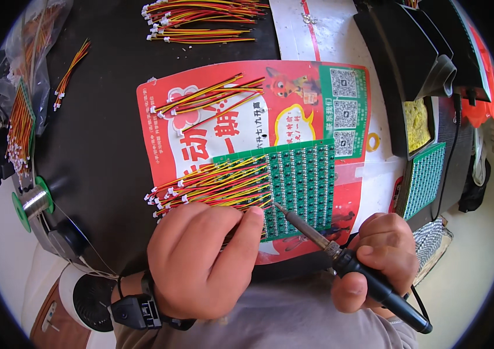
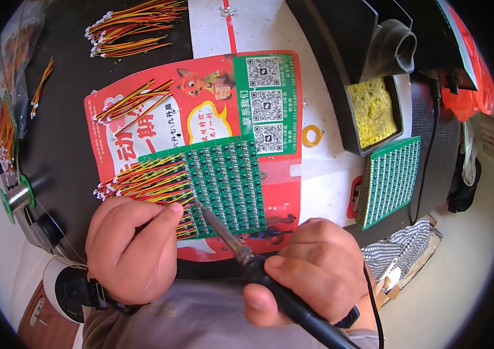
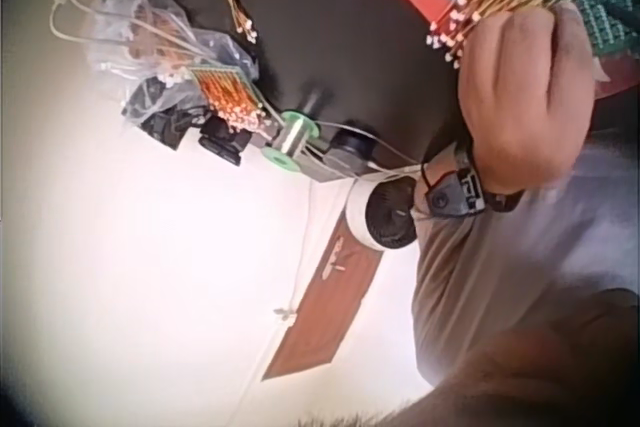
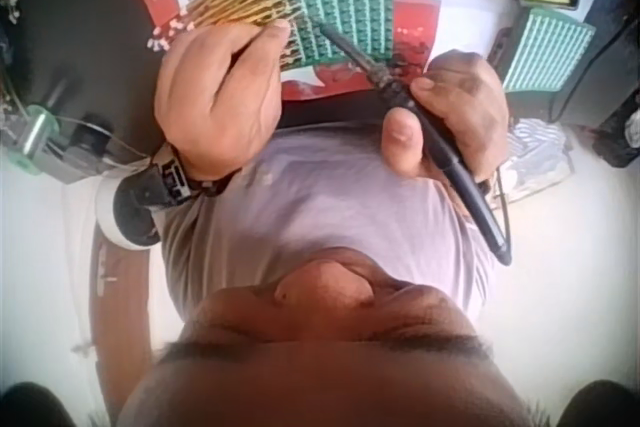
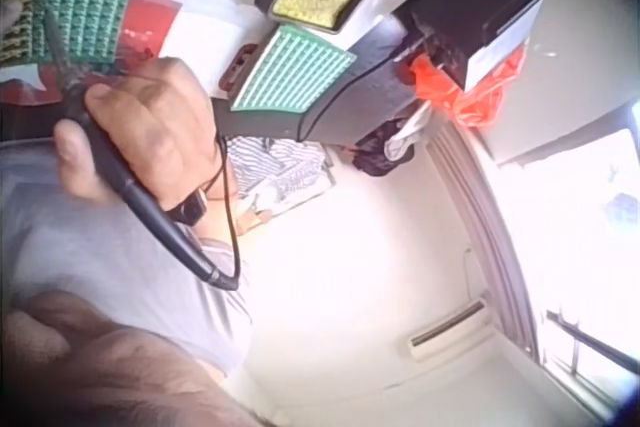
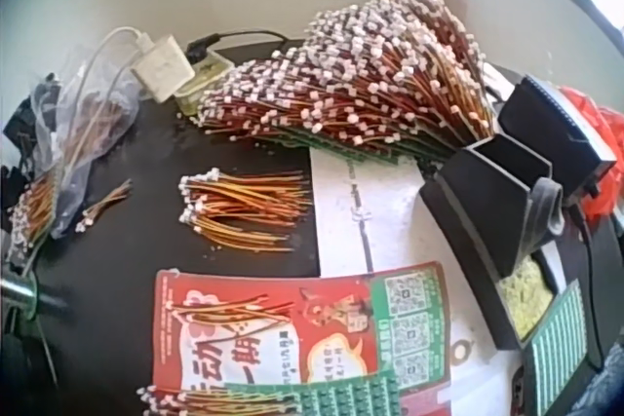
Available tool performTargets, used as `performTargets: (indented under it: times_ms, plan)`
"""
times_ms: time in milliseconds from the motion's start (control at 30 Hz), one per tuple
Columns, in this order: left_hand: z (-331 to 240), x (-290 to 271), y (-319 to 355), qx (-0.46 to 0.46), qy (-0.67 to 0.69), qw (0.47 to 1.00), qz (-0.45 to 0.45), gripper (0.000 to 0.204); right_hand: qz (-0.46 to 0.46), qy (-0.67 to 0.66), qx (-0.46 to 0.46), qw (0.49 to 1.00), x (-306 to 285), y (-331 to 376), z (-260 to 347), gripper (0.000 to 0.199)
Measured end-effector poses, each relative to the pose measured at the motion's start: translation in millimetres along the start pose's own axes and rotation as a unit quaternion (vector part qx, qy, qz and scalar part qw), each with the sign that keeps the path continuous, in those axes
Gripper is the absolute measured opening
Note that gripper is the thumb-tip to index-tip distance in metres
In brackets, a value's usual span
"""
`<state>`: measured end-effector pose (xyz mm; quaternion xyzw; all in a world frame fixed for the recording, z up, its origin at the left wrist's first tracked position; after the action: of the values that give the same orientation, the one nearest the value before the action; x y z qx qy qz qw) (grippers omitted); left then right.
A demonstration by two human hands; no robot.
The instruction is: Soldering wire connectors onto a small green PCB.
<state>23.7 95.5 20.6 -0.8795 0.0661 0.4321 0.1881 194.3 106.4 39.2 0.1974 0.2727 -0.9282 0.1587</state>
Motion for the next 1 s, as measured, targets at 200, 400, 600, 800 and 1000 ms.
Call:
performTargets:
  times_ms: [200, 400, 600, 800, 1000]
  plan:
    - [3.6, -4.7, -2.2, -0.05, 0.032, 0.998, -0.014, 0.029, 0.001, 0.004, -0.01, 1.0, 0.8, -3.3, 0.9, 0.036]
    - [2.9, -2.3, -1.9, -0.021, 0.027, 0.999, -0.019, 0.027, 0.001, 0.009, -0.007, 1.0, 1.2, -3.9, -0.3, 0.036]
    - [2.3, -2.5, -2.2, -0.026, 0.024, 0.999, -0.025, 0.028, 0.024, 0.011, 0.002, 1.0, 2.4, -5.8, -0.3, 0.037]
    - [2.3, -2.0, -1.4, -0.023, 0.019, 0.999, -0.015, 0.028, 0.025, 0.01, 0.006, 1.0, 4.0, -5.3, -0.1, 0.038]
    - [2.5, -2.2, -1.0, -0.02, 0.025, 0.999, -0.014, 0.029, 0.013, 0.012, 0.001, 1.0, 1.9, -2.7, 0.4, 0.038]
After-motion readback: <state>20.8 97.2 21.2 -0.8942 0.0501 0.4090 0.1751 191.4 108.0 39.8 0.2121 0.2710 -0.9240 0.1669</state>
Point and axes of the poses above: each hand's wrist, its own y-axis away from the middle knuckle, its own x-axis out of the palm, z = x × y, the point moved 9 cm from there along -y, towards the middle knuckle, and after that the axes turned 5 degrees about -x, right-handed, at the moved point
